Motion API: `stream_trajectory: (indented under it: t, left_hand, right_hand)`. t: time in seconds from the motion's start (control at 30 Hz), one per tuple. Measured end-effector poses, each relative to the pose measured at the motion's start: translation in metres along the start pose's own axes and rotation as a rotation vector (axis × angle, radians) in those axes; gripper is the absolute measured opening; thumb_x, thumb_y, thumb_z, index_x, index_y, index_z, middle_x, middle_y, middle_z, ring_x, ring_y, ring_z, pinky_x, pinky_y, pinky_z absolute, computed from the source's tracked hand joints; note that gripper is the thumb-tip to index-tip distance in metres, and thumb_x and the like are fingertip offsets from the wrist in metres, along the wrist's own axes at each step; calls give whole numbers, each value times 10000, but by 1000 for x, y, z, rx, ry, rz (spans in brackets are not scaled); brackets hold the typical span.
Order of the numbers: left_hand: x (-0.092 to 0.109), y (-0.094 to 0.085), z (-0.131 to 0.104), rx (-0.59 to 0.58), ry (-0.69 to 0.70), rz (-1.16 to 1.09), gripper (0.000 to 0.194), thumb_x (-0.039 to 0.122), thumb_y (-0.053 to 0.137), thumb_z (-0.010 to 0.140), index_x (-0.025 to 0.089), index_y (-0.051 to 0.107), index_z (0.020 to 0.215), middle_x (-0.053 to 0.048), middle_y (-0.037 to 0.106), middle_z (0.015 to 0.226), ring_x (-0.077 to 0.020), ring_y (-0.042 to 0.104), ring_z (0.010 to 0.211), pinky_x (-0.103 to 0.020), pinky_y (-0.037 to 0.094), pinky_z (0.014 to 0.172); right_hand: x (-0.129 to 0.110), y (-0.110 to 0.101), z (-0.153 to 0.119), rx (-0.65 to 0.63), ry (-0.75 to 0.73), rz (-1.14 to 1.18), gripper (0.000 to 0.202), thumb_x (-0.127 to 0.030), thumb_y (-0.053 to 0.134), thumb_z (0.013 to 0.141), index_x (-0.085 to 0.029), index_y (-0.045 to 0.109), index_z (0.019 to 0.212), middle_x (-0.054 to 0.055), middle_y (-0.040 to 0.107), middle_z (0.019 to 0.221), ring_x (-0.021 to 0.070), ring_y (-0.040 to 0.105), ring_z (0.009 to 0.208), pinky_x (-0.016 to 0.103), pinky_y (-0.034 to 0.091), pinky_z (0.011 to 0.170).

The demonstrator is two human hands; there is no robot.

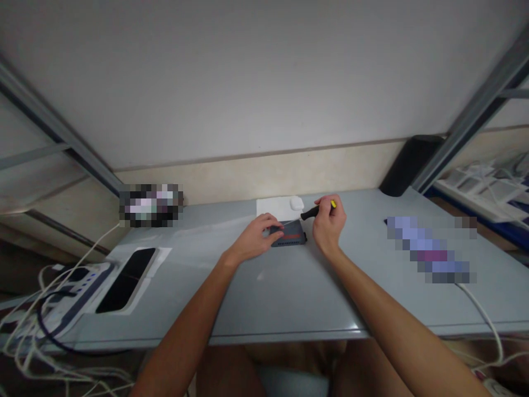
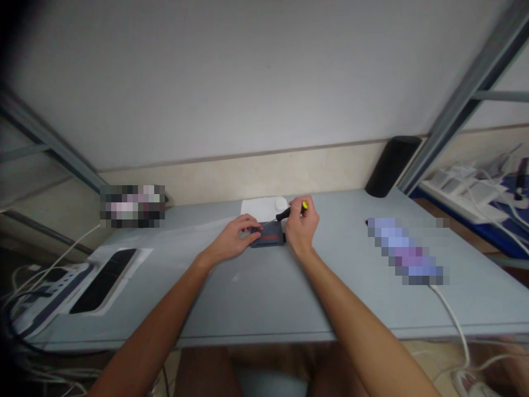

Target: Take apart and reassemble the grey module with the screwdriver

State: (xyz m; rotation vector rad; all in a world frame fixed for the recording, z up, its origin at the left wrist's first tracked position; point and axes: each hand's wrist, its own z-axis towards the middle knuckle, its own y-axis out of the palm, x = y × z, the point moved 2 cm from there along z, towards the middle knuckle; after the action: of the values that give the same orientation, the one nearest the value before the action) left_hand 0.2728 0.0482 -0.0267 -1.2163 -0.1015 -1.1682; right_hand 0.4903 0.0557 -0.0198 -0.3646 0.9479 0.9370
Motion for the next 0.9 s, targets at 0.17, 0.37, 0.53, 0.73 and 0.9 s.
stream_trajectory:
  t: [0.17,0.37,0.53,0.73,0.9]
  left_hand:
    - [-13,3,1,29,-49,-7,218,346,669,1047,197,799,955,-61,740,932,-192,654,843,-334,525,810]
    - [-27,2,3,117,-118,54,257,368,630,1062,201,810,989,-60,758,938,-194,659,842,-332,528,813]
    - [-58,-7,10,282,-243,284,264,337,617,1061,179,826,1033,-98,754,990,-249,663,949,-410,535,943]
    - [-83,-6,9,236,-212,462,262,395,659,1047,237,864,1089,-112,716,1050,-295,635,1060,-449,537,998]
    - [-84,-5,7,198,-199,455,269,402,651,1056,260,867,1132,-107,696,1109,-283,633,1085,-460,531,1044]
  right_hand:
    - [3,0,2,-10,25,4,370,-510,526,1044,-232,607,814,-19,575,699,178,518,680,298,389,654]
    - [10,0,4,-23,43,-13,403,-545,515,1049,-223,625,835,-23,583,712,166,511,667,290,374,638]
    - [15,0,7,-11,77,-26,407,-548,515,1050,-218,627,840,-27,583,710,162,515,673,288,368,648]
    - [17,2,9,-6,90,-33,390,-536,535,1037,-222,632,828,-24,588,705,168,522,683,288,372,649]
    - [17,3,6,-28,77,-45,391,-522,525,1046,-224,626,813,-25,585,691,171,523,682,289,381,655]
